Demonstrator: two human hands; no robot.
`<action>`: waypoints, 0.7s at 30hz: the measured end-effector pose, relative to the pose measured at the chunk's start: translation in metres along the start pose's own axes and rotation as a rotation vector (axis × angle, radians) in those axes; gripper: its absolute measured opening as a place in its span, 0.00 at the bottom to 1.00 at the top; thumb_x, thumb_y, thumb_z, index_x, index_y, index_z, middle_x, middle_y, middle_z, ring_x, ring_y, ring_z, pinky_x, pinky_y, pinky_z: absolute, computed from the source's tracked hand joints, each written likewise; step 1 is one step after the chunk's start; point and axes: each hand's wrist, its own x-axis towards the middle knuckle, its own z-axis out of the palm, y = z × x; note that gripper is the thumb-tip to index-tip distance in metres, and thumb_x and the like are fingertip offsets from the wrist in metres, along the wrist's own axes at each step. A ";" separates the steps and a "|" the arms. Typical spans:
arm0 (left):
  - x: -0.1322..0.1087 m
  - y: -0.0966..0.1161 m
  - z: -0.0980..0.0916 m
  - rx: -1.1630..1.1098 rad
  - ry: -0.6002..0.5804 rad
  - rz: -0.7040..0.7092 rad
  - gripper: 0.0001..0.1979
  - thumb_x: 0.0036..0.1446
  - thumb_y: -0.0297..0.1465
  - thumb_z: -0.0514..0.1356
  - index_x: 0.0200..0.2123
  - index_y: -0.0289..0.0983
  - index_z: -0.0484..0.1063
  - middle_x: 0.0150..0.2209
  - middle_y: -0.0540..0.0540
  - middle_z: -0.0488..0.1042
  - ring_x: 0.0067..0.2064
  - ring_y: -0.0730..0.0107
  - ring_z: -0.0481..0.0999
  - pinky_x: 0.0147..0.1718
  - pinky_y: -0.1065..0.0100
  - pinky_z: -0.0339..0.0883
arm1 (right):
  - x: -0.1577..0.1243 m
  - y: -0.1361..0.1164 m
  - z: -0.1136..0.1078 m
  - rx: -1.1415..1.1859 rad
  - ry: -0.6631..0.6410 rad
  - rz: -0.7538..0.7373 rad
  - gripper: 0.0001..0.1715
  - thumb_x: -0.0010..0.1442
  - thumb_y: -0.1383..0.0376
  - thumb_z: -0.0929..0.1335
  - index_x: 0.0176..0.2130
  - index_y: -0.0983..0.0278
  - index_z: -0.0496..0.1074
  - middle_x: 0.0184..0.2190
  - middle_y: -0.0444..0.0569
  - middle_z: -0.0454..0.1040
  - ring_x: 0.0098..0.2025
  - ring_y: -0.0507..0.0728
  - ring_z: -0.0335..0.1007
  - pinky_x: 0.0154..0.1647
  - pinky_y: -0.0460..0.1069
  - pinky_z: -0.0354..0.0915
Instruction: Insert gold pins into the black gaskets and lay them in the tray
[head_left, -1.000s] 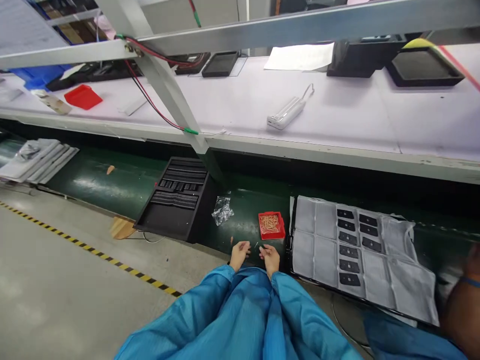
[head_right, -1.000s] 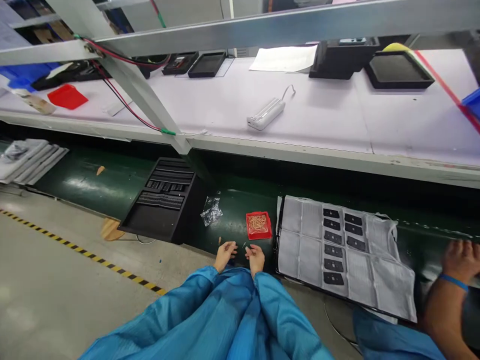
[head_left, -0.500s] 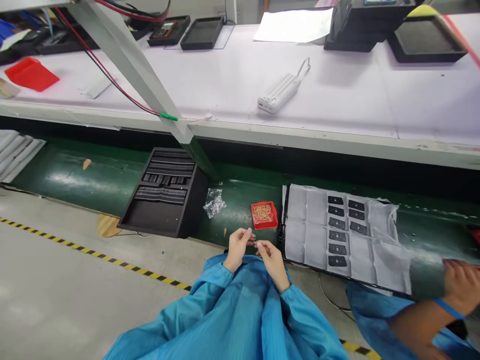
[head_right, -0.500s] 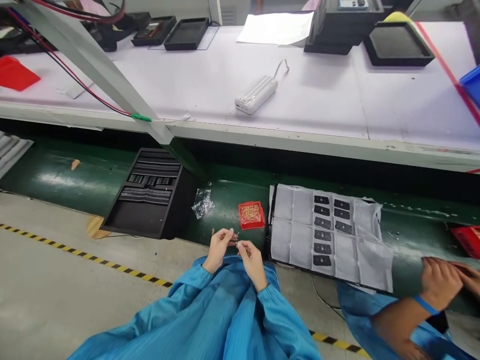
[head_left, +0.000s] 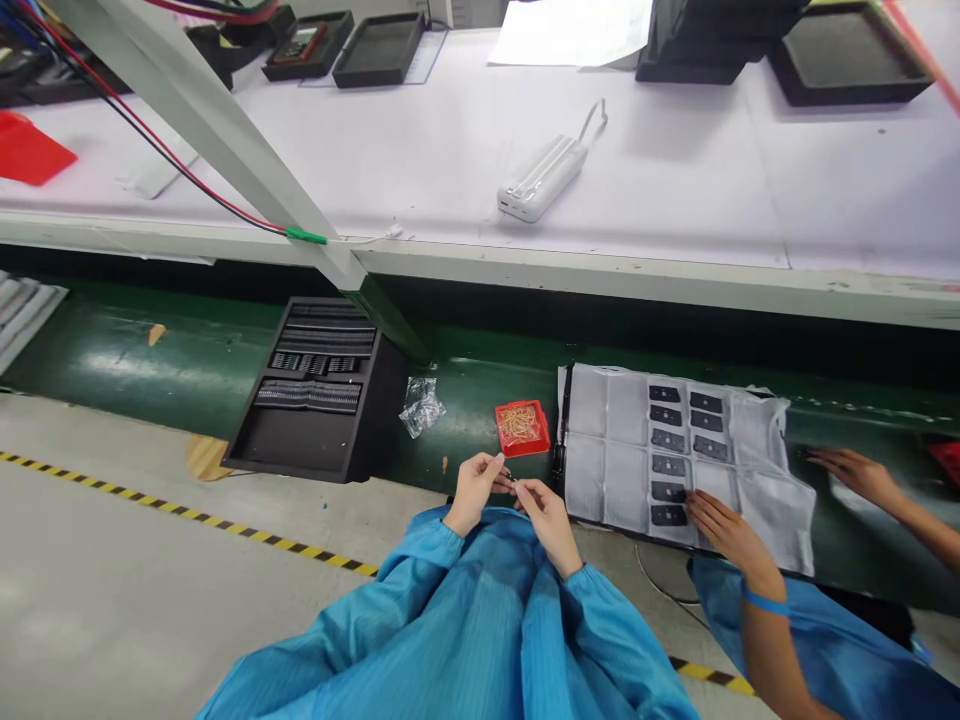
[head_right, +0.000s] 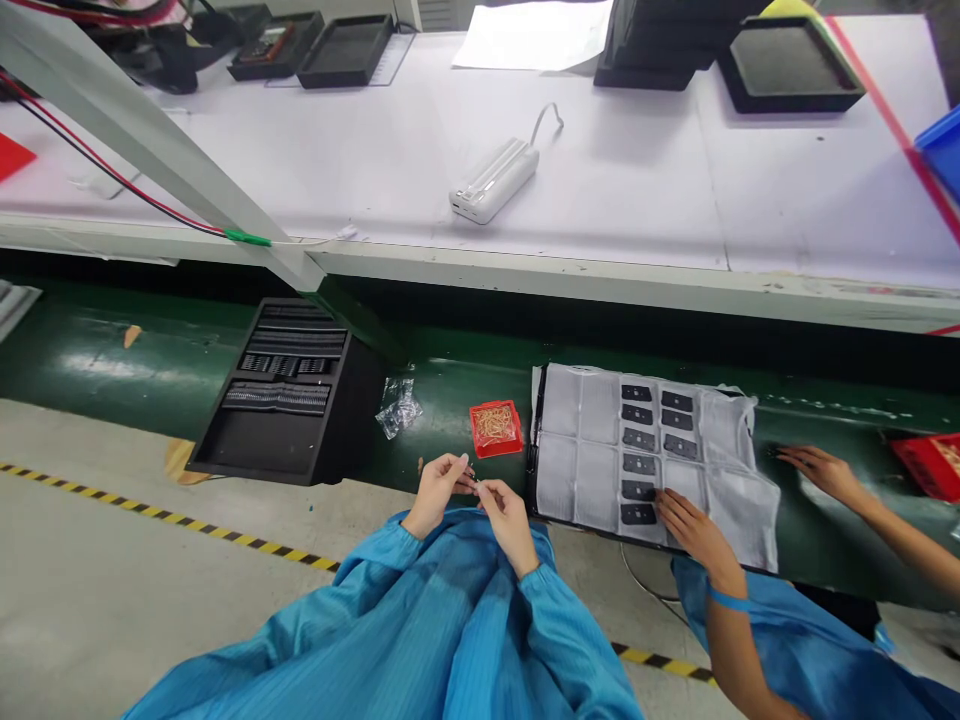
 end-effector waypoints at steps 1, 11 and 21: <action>0.000 0.001 0.000 0.002 -0.004 -0.004 0.22 0.61 0.48 0.68 0.30 0.33 0.73 0.25 0.51 0.76 0.25 0.73 0.79 0.26 0.70 0.77 | 0.001 0.000 -0.001 0.002 -0.001 0.003 0.25 0.68 0.46 0.69 0.43 0.66 0.75 0.35 0.46 0.77 0.33 0.51 0.74 0.37 0.49 0.73; 0.007 0.003 -0.001 0.116 -0.048 0.012 0.23 0.63 0.49 0.65 0.30 0.33 0.72 0.26 0.50 0.76 0.26 0.73 0.78 0.26 0.70 0.76 | 0.006 -0.001 0.000 -0.004 -0.015 -0.010 0.25 0.68 0.46 0.69 0.43 0.66 0.75 0.34 0.45 0.77 0.32 0.51 0.73 0.37 0.50 0.73; -0.004 0.011 0.004 0.384 0.132 0.406 0.12 0.56 0.42 0.70 0.39 0.42 0.83 0.56 0.39 0.75 0.61 0.49 0.70 0.63 0.50 0.64 | 0.014 0.002 0.006 -0.042 0.115 -0.039 0.25 0.68 0.46 0.69 0.40 0.66 0.75 0.34 0.46 0.77 0.35 0.52 0.74 0.40 0.51 0.73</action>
